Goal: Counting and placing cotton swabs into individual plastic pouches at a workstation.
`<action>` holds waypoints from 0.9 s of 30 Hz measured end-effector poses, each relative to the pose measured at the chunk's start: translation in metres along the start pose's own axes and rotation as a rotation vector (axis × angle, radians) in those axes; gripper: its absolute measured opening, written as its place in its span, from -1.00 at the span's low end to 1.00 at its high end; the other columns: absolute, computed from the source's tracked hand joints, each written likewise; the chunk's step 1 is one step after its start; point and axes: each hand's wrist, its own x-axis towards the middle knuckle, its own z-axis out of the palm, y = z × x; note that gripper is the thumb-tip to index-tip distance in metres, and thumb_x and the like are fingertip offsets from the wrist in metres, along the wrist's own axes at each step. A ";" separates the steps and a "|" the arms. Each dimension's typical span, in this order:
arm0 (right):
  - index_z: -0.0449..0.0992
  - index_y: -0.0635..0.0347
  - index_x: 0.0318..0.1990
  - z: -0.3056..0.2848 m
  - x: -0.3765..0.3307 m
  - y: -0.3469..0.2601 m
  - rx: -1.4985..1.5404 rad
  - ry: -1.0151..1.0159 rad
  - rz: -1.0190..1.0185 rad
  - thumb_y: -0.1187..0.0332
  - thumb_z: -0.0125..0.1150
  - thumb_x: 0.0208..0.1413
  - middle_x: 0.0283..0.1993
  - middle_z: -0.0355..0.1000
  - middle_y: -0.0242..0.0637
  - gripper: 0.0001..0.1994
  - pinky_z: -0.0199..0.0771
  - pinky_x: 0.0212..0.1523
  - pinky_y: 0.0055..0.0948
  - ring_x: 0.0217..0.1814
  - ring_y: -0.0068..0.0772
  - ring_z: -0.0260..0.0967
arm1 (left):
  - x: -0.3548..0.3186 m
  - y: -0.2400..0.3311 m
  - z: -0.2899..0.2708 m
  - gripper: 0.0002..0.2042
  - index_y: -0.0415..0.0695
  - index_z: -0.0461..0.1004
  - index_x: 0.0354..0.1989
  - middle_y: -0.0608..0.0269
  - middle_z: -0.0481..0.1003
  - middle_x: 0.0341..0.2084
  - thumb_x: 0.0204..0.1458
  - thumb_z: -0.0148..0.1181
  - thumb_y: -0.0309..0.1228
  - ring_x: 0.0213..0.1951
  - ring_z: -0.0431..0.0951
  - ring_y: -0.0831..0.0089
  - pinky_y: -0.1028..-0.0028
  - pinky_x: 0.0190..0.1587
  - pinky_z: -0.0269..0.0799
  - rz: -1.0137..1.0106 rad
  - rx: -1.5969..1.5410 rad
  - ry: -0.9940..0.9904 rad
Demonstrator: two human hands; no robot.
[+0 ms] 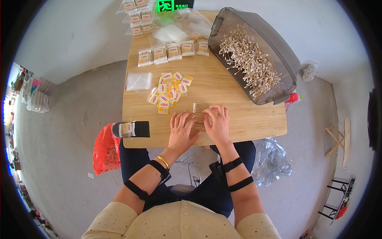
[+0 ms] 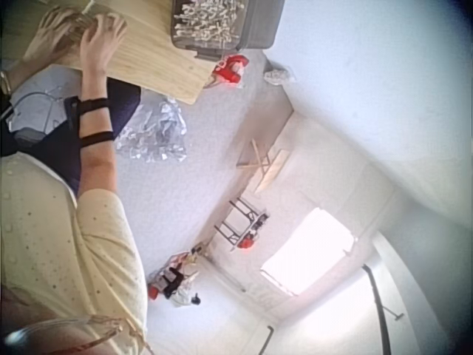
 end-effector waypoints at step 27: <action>0.53 0.05 -0.30 0.004 0.015 0.001 -0.048 0.028 -0.003 0.53 0.21 -0.08 -0.08 0.32 -0.27 -0.83 0.25 0.01 -0.13 0.05 -0.10 0.24 | -0.001 -0.001 0.001 -0.52 -0.02 0.38 0.00 0.13 0.32 0.08 -0.13 0.38 -0.31 0.23 0.24 0.11 -0.01 0.36 -0.04 -0.008 0.000 -0.001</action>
